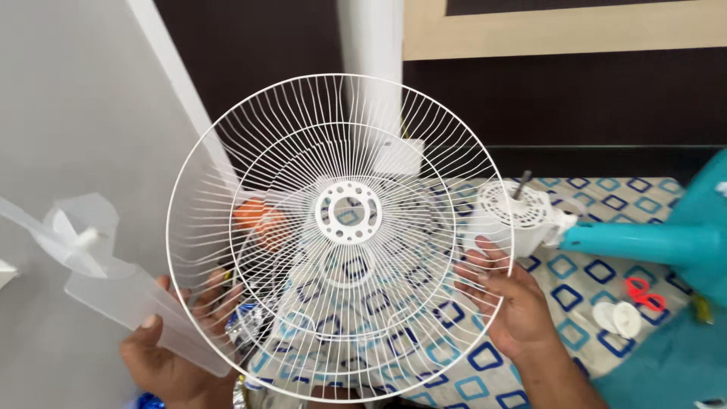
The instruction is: The person reassembles an electric fan by attaching the motor housing to the fan head, then fitting the front grille, fan blades, and securing the assembly with a central cap. The person uses a screwdriver to tighten screws on the fan base before completing the reassembly.
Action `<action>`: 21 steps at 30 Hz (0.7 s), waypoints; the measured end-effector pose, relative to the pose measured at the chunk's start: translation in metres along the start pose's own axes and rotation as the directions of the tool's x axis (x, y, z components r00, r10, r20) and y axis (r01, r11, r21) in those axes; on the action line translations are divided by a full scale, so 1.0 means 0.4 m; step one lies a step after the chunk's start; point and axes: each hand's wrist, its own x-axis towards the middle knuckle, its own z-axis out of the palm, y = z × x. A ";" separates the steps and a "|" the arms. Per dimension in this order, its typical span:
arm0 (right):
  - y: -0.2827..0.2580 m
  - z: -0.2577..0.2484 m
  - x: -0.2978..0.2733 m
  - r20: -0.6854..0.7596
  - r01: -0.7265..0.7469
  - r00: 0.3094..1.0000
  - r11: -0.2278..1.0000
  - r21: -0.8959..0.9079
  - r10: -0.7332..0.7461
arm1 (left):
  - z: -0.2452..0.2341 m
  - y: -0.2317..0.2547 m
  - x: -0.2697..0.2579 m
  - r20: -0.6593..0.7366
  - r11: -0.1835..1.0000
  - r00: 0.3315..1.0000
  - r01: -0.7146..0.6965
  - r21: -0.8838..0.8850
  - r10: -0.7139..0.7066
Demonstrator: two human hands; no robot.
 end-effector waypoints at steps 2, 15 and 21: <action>-0.034 -0.020 -0.021 -0.042 -0.001 0.999 1.000 0.006 0.002 | 0.040 -0.036 0.004 0.024 0.998 1.000 0.009 -0.070 -0.007; -0.185 -0.128 -0.132 -0.069 0.254 0.967 0.945 0.205 -0.245 | 0.178 -0.337 0.135 -0.216 0.901 0.973 0.161 0.404 -0.078; -0.141 -0.181 -0.111 -0.228 0.297 0.946 0.901 0.315 -0.232 | 0.083 -0.427 0.090 -0.300 0.570 0.937 0.346 0.745 -0.178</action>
